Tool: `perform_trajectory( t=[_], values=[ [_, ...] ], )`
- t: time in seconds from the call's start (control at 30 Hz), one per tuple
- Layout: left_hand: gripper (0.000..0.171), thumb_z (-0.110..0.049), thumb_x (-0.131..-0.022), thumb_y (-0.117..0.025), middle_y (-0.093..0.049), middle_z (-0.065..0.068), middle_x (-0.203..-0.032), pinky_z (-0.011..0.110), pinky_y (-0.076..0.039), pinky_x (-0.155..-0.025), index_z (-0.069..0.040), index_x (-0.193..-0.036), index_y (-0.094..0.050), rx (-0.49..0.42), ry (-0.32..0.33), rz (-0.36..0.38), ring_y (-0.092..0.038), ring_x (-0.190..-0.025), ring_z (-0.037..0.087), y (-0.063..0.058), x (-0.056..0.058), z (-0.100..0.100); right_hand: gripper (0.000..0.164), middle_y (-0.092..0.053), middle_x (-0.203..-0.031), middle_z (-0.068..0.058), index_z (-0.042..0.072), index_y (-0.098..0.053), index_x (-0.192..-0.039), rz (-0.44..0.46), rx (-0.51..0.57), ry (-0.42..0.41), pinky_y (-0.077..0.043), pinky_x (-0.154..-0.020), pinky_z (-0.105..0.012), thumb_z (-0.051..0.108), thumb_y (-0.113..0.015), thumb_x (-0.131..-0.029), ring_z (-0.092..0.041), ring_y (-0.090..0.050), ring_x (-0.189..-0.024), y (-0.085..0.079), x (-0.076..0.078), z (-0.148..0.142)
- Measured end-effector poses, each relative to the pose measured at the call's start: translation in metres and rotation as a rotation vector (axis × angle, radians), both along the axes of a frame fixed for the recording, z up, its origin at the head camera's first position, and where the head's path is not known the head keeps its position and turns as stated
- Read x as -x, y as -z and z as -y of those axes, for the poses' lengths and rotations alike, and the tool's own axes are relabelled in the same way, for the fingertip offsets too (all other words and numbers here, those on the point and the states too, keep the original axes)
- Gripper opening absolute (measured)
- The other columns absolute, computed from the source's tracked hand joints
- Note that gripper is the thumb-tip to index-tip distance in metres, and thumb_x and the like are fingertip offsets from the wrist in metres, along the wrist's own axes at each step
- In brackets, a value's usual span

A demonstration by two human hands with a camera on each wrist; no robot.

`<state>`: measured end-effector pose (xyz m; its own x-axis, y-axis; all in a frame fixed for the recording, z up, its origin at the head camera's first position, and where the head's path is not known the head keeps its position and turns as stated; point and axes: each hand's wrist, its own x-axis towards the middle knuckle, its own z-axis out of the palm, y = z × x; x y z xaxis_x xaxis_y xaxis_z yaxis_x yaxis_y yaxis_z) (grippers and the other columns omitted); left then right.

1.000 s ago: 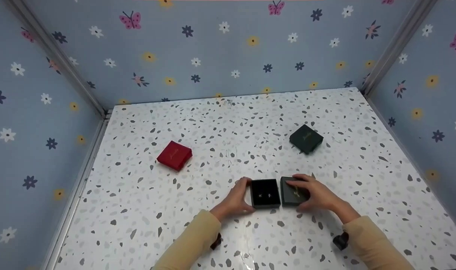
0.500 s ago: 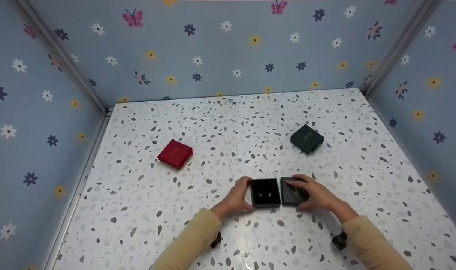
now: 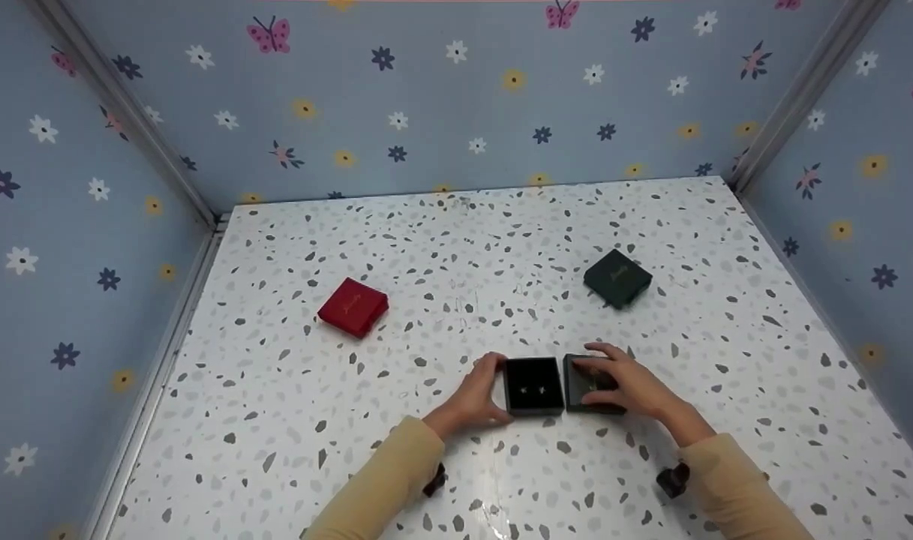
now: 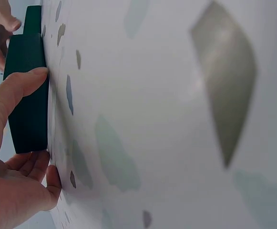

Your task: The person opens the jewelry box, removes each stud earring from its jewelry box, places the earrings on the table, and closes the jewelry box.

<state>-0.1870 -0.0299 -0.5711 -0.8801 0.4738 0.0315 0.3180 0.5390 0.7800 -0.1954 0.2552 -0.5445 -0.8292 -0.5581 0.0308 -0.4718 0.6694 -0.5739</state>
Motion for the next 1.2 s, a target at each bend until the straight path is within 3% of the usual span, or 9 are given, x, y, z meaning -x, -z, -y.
perform_trajectory(
  t=[0.23,0.4,0.57,0.8,1.0,1.2],
  values=[
    [0.082,-0.01,-0.049,-0.081,-0.044,0.005,-0.115,0.027,-0.029,-0.098,-0.005,-0.118,-0.036,-0.017,-0.001,-0.001,-0.041,-0.108,0.017,0.0,0.0,0.001,0.038,-0.048,-0.123,-0.01,0.011,-0.061,-0.113,-0.12,0.088,0.013,-0.031,-0.092,-0.054,0.027,-0.066,-0.078,-0.032,-0.041,-0.116,-0.002,0.0,0.012],
    [0.083,-0.01,-0.049,-0.081,-0.044,0.005,-0.116,0.027,-0.029,-0.099,-0.006,-0.119,-0.036,-0.025,-0.008,0.009,-0.041,-0.108,0.017,0.0,-0.001,0.001,0.035,-0.053,-0.112,-0.011,0.005,-0.061,-0.109,-0.205,0.168,-0.03,-0.043,-0.082,-0.041,0.018,-0.067,-0.078,-0.025,-0.05,-0.104,0.0,0.001,0.023],
    [0.083,-0.01,-0.049,-0.082,-0.043,0.005,-0.115,0.027,-0.029,-0.098,-0.006,-0.119,-0.036,-0.027,-0.006,0.003,-0.041,-0.108,0.017,0.0,-0.001,0.002,0.032,-0.057,-0.1,-0.005,0.004,-0.063,-0.104,-0.259,0.235,-0.03,-0.046,-0.073,-0.034,0.015,-0.07,-0.075,-0.019,-0.054,-0.091,0.002,0.002,0.033],
    [0.08,-0.012,-0.051,-0.081,-0.043,0.005,-0.114,0.027,-0.03,-0.097,-0.005,-0.117,-0.036,-0.026,0.0,-0.007,-0.041,-0.106,0.017,-0.001,-0.001,0.001,0.03,-0.059,-0.089,-0.007,0.004,-0.065,-0.1,-0.211,0.318,-0.015,-0.048,-0.071,-0.032,0.014,-0.072,-0.073,-0.018,-0.057,-0.083,0.006,0.001,0.047],
    [0.08,-0.01,-0.05,-0.08,-0.045,0.005,-0.114,0.027,-0.031,-0.097,-0.005,-0.116,-0.037,-0.033,-0.005,-0.011,-0.042,-0.106,0.017,-0.001,-0.001,-0.001,0.025,-0.057,-0.082,-0.001,0.005,-0.067,-0.095,-0.158,0.31,0.018,-0.047,-0.064,-0.025,0.013,-0.072,-0.072,-0.012,-0.055,-0.073,0.01,-0.002,0.053],
    [0.08,-0.009,-0.049,-0.08,-0.045,0.006,-0.114,0.028,-0.031,-0.097,-0.004,-0.116,-0.037,-0.039,-0.007,-0.016,-0.042,-0.106,0.017,0.0,-0.002,0.0,0.02,-0.055,-0.077,0.001,0.006,-0.069,-0.088,-0.14,0.294,0.027,-0.044,-0.054,-0.027,0.011,-0.073,-0.07,-0.014,-0.051,-0.062,0.014,-0.003,0.055]
  ],
)
